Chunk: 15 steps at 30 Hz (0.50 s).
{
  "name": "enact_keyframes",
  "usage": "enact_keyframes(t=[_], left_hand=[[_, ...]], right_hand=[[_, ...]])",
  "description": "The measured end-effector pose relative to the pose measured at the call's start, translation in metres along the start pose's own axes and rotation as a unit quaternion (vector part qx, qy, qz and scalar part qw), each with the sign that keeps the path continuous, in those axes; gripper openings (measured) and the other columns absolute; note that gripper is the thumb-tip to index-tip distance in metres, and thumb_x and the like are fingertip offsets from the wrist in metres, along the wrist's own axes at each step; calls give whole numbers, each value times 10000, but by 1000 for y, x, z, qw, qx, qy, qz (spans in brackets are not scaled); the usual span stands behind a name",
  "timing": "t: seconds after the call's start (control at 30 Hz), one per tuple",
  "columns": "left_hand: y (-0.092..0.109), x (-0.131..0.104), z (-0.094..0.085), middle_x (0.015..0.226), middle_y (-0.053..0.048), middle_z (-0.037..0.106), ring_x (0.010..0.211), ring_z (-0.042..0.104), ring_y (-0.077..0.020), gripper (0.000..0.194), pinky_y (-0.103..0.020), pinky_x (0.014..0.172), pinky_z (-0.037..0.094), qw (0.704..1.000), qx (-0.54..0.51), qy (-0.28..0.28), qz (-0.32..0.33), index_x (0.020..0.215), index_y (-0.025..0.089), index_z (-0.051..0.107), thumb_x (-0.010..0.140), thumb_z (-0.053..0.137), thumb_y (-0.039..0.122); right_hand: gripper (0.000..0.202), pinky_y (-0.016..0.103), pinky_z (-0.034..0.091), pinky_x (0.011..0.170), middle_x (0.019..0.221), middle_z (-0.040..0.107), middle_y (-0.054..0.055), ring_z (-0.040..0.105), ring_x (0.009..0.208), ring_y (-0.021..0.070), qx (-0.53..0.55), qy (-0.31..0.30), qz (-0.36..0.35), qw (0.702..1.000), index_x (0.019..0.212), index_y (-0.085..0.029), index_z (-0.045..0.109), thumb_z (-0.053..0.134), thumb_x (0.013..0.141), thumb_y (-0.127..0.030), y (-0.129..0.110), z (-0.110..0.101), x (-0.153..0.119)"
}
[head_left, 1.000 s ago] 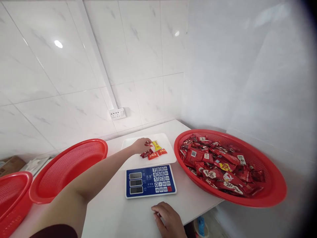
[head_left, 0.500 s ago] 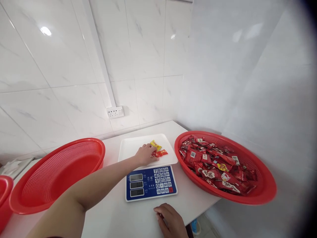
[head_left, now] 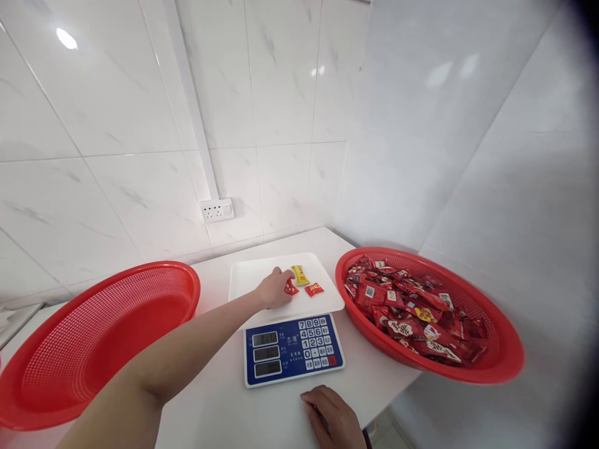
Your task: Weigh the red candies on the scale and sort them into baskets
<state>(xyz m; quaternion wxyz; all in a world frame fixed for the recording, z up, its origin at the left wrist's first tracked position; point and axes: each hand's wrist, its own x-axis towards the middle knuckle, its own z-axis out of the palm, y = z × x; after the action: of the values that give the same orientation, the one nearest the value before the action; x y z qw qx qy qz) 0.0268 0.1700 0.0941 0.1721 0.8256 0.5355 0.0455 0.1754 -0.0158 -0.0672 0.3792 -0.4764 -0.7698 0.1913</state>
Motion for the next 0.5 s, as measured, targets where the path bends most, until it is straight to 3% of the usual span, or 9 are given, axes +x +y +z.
enact_keyframes(t=[0.13,0.27,0.33,0.4,0.5], left_hand=[[-9,-8,-8,1020,-41,562,880,594,-212,350,-267,697,494,1000,2,18,3,1016,251,556,672,553,188],[-30,-34,-42,973,-9,584,815,599,-195,264,-269,662,499,998,15,63,-22,919,257,552,666,524,190],[-49,-57,-65,976,-10,583,813,595,-194,229,-281,679,493,993,29,98,-51,907,255,533,687,491,210],[-74,-83,-84,959,-28,592,731,599,-195,200,-287,596,488,987,44,122,-90,900,241,518,706,479,263],[-119,-122,-96,679,35,596,381,494,-122,224,-240,374,405,967,43,96,-232,929,267,507,755,437,389]], right_hand=[[206,255,499,683,835,644,49,609,774,157,-28,-5,0,1000,918,-209,595,397,866,-185,-8,-5,3],[197,248,499,685,831,648,42,613,768,152,-39,0,5,999,906,-213,599,412,858,-177,-14,-9,5],[204,248,497,682,834,649,43,612,768,153,-42,-2,6,999,912,-213,601,408,858,-172,-14,-9,5],[213,254,496,680,840,649,46,611,769,157,-47,-5,8,999,916,-211,603,402,858,-171,-14,-9,5],[224,264,494,683,850,650,50,609,775,162,-57,-15,10,998,928,-210,605,397,857,-165,-14,-9,6]])
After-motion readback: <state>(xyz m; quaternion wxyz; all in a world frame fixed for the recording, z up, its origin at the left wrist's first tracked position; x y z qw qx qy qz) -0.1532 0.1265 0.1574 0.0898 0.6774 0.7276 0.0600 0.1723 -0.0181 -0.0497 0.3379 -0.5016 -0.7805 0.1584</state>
